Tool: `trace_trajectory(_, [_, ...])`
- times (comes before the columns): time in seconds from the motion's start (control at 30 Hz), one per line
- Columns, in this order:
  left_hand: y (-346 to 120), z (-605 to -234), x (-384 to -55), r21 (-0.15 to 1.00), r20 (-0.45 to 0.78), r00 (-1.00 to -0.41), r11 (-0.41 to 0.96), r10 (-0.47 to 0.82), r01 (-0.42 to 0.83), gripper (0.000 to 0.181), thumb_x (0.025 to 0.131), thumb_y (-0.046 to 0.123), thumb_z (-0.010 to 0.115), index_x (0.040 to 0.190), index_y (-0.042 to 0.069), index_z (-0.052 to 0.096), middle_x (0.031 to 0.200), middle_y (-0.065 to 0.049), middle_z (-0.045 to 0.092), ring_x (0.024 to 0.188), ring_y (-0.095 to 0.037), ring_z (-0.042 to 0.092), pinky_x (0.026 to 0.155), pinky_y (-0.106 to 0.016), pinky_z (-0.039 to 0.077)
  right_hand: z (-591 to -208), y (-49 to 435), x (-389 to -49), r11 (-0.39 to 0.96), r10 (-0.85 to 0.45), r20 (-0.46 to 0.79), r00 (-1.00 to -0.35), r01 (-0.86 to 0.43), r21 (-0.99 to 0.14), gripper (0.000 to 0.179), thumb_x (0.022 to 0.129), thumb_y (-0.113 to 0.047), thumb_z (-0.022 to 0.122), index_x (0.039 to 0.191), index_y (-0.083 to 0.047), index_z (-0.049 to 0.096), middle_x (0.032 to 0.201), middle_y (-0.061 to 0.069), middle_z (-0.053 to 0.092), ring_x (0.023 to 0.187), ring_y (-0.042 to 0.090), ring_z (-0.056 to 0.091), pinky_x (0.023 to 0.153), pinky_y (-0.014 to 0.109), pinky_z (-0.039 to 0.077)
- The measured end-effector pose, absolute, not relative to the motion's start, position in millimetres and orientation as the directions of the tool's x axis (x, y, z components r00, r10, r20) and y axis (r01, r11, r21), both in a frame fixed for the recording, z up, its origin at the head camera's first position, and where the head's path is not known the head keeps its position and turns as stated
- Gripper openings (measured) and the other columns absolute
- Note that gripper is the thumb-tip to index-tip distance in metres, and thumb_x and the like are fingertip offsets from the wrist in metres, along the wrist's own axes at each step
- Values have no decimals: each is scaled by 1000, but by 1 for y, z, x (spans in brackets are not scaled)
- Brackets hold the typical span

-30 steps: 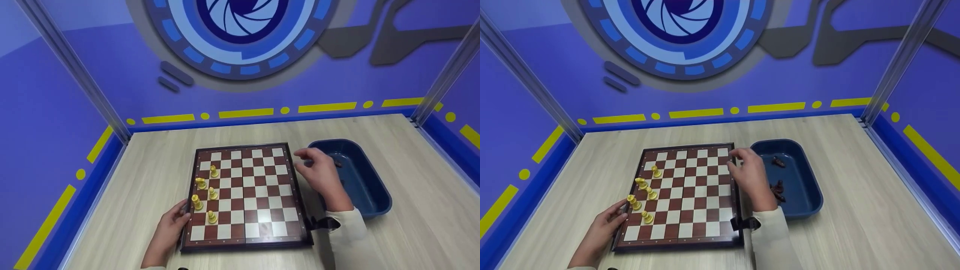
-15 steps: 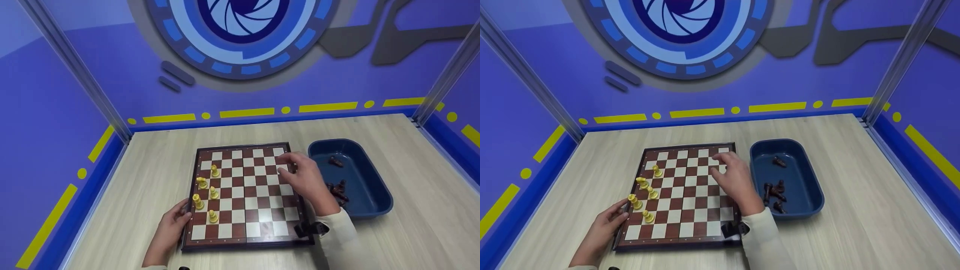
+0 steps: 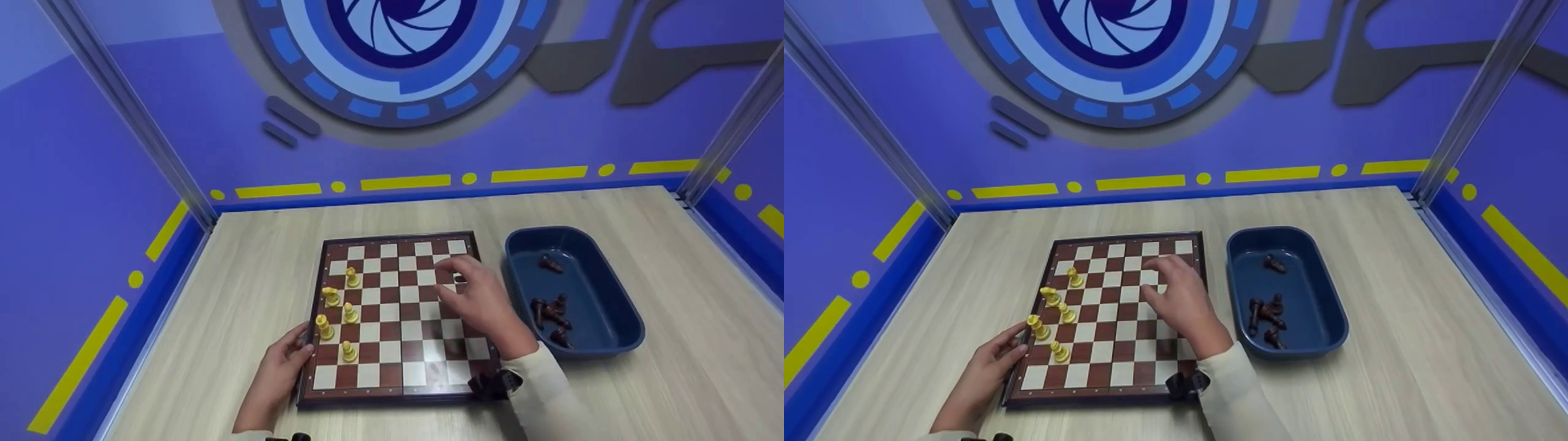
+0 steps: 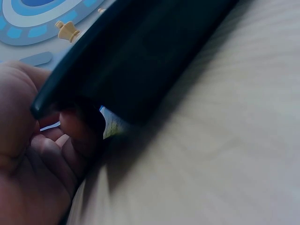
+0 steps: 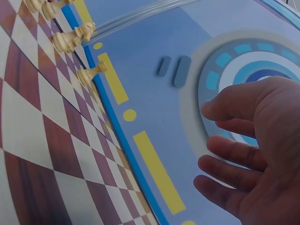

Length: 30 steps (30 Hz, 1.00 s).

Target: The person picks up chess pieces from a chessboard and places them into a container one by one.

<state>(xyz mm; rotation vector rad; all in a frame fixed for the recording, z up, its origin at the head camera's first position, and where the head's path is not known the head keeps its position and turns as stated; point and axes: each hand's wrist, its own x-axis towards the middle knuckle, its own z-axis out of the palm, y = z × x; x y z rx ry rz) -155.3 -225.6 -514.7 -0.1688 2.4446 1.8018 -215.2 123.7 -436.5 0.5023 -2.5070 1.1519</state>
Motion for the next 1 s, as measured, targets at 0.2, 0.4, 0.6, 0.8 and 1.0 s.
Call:
trace_trajectory(0.2, [-228,-515,-154,947,-140,-990,286,-36,-144,50,98,4,52,146,2,39,109,-16,60,97,-19,63,76,-25,55,-438,109,-210,591,-232,415,-880,-466,-658,30,81,-13,76,111,-12,68,107,5,66,96,25,64,84,43,55])
trace_trajectory(0.4, [-230,-514,-151,957,-118,-993,266,-15,-118,51,97,2,52,146,-2,38,110,-19,59,97,-20,65,76,-25,55,-443,92,-205,613,-278,425,-862,-499,-612,31,81,-16,75,111,-15,69,107,0,66,92,16,62,79,35,53])
trace_trajectory(0.6, [-232,-514,-151,959,-102,-995,264,-10,-101,51,97,2,52,146,-2,38,110,-19,60,99,-20,64,78,-24,55,-449,84,-202,569,-316,430,-846,-532,-627,33,81,-18,76,113,-13,68,108,0,66,89,20,62,78,37,54])
trace_trajectory(0.8, [-231,-517,-154,962,-82,-996,262,32,-71,52,97,4,53,146,-4,37,108,-19,59,94,-15,63,77,-24,54,-453,76,-197,541,-336,403,-851,-525,-657,32,82,-18,75,112,-15,67,109,3,66,94,22,63,80,43,55])
trace_trajectory(1.0, [-230,-518,-156,960,-65,-997,274,43,-51,52,97,5,53,146,-4,36,108,-18,60,92,-13,62,75,-23,53,-458,61,-191,500,-377,381,-844,-532,-683,34,82,-19,75,114,-14,66,111,3,66,93,25,66,80,42,56])
